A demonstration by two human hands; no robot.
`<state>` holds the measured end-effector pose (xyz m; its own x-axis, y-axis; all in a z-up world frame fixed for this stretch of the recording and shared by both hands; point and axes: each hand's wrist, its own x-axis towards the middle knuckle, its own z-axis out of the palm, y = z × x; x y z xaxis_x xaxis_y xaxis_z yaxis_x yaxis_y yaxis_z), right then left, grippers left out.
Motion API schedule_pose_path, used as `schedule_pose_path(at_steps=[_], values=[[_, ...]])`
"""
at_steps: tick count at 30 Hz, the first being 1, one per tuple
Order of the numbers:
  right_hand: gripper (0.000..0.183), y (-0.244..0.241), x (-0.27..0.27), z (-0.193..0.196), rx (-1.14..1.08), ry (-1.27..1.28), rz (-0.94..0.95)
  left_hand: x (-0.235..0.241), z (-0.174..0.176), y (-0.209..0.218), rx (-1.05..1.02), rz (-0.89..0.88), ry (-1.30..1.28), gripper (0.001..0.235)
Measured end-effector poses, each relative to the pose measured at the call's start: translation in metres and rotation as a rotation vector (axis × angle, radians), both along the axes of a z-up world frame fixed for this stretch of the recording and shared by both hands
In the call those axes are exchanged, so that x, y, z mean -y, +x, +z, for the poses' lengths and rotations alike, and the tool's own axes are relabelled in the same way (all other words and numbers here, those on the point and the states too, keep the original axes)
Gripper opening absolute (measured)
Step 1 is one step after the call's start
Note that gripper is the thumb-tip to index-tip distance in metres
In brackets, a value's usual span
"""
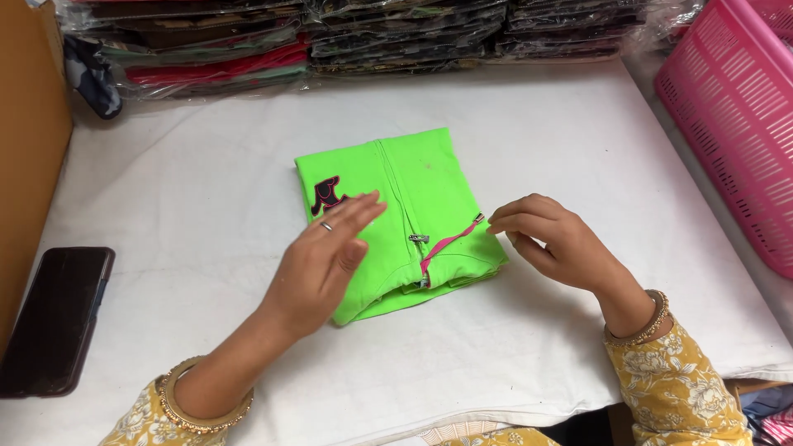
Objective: The person folds a neon green hoodie and a turquoise floral dress on a white table. They fold each item neatly, place it into a clear plastic bag, and stack the packaged items with other folded clothes.
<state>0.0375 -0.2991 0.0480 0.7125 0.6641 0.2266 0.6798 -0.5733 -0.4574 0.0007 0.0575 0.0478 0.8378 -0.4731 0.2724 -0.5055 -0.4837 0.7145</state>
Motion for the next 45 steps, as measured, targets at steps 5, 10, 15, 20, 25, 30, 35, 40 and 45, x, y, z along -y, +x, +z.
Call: schedule_pose_path(at_steps=[5,10,15,20,25,30,35,40,45], values=[[0.047,-0.006,-0.026,-0.004,0.144,0.064,-0.067,-0.006,-0.011,0.010,0.199,0.126,0.068,0.061],[0.076,-0.013,-0.054,-0.032,0.138,-0.344,0.028,0.025,-0.043,0.001,0.353,-0.050,0.548,0.081],[0.076,-0.008,-0.049,-0.040,0.045,-0.380,0.067,0.022,-0.048,0.004,0.140,-0.125,0.618,0.085],[0.062,0.013,-0.039,-0.032,-0.406,0.213,-0.482,-0.005,-0.042,0.022,-0.150,0.140,0.040,0.056],[0.067,0.033,-0.022,-0.041,-0.739,0.475,-0.620,-0.034,-0.023,0.034,-0.236,0.503,0.117,0.053],[0.068,0.048,-0.032,-0.051,-0.941,0.416,-0.668,-0.025,-0.006,0.024,-0.644,0.496,0.324,0.062],[0.057,0.037,-0.044,-0.049,-0.903,0.434,-0.597,-0.035,-0.073,0.041,-0.681,0.341,-0.117,0.039],[0.067,0.011,-0.070,-0.004,-0.726,0.350,-0.590,-0.017,-0.028,0.022,-0.820,0.345,-0.284,0.041],[0.039,0.011,-0.098,-0.004,-0.108,-0.180,-0.463,-0.006,-0.061,0.038,-0.407,0.448,-0.099,0.042]])
